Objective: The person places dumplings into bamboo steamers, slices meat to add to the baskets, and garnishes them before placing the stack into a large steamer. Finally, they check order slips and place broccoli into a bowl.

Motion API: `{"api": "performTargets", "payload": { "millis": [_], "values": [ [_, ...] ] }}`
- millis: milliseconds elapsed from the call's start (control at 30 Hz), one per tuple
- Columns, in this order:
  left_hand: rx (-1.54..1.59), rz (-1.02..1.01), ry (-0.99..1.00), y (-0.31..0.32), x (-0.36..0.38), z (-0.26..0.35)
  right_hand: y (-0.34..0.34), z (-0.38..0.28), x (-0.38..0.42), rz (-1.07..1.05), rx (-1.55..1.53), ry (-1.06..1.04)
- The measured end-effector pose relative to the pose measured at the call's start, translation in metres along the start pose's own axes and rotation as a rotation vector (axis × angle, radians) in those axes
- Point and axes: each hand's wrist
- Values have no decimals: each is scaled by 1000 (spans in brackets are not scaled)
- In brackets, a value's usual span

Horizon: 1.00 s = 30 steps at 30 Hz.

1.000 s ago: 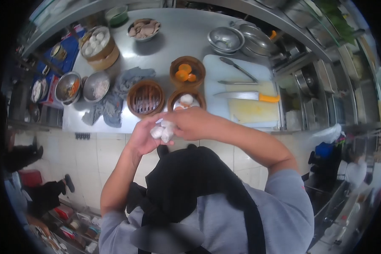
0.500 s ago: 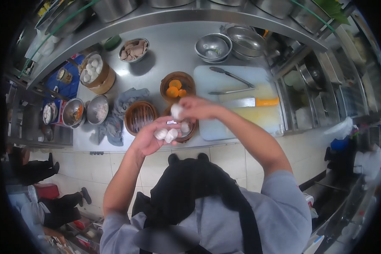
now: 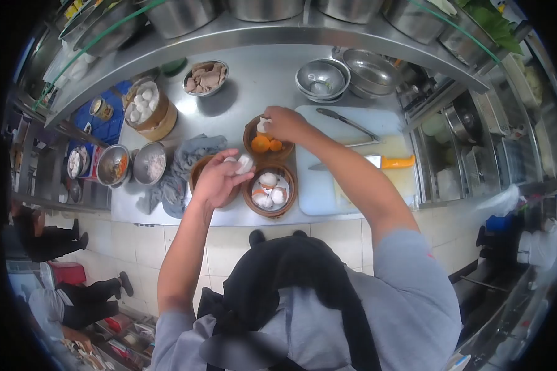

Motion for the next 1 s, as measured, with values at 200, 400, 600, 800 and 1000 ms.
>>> {"api": "performTargets", "payload": {
  "millis": [200,400,600,800,1000],
  "values": [
    [57,-61,4,27,-31,2,18,-41,81,136,-290,-314],
    [-44,-86,-77,39,-51,0,37,-8,80,244,-708,-99],
    [-1531,281,573,12,-80,12,5,-10,67,62,34,-14],
    [-1837,346,362,34,-98,18,-1,-31,44,-214,284,59],
    [-1593,137,374,48,-83,36,17,-12,61,65,87,68]
  ]
}}
Point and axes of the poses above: each hand's wrist, its own x-axis away from the middle knuckle, its own y-axis out of the palm, z = x × y, and after that the axes turned 10 degrees about -y, right-handed
